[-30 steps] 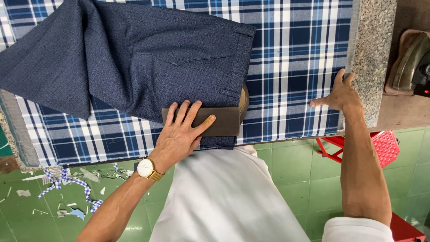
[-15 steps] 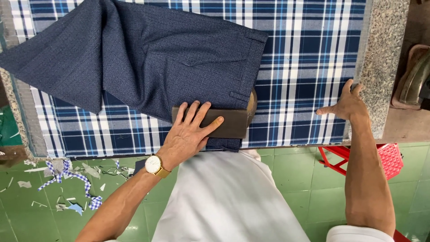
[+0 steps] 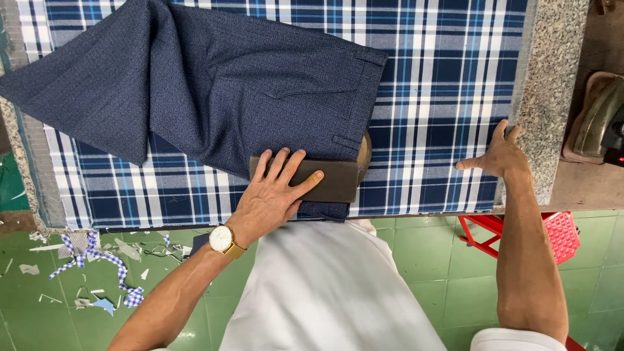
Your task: A person irons a pair of blue trousers on a plaid-covered board, using a steam iron and a wooden pressing block to set creases and flatten seams.
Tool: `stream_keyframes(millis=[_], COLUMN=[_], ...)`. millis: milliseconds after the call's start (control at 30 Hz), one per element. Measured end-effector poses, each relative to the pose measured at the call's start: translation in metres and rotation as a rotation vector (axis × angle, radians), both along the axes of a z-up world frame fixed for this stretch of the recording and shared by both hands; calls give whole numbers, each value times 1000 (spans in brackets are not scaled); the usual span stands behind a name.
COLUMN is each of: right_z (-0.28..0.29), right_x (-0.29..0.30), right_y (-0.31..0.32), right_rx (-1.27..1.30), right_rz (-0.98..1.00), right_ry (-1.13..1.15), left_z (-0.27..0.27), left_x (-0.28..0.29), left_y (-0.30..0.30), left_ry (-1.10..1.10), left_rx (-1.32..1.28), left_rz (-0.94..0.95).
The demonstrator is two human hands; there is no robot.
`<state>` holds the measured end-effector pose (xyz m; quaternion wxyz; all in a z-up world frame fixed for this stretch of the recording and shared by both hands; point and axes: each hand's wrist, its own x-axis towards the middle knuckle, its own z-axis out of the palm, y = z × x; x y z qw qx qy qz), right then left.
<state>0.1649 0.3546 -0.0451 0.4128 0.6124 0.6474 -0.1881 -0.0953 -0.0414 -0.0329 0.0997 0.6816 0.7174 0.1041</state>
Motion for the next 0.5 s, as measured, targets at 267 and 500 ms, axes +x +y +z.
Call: stream_keyframes(millis=[267, 500], right_z=[14, -10], right_x=[-6, 25], right_y=[-10, 1], right_rx=[11, 96], right_rz=[-5, 165], right_ry=[-8, 17], left_z=[3, -8], left_x=[-12, -21], left_y=[-14, -118], left_ry=[-79, -193], left_rx=[86, 326], left_rz=[7, 1022])
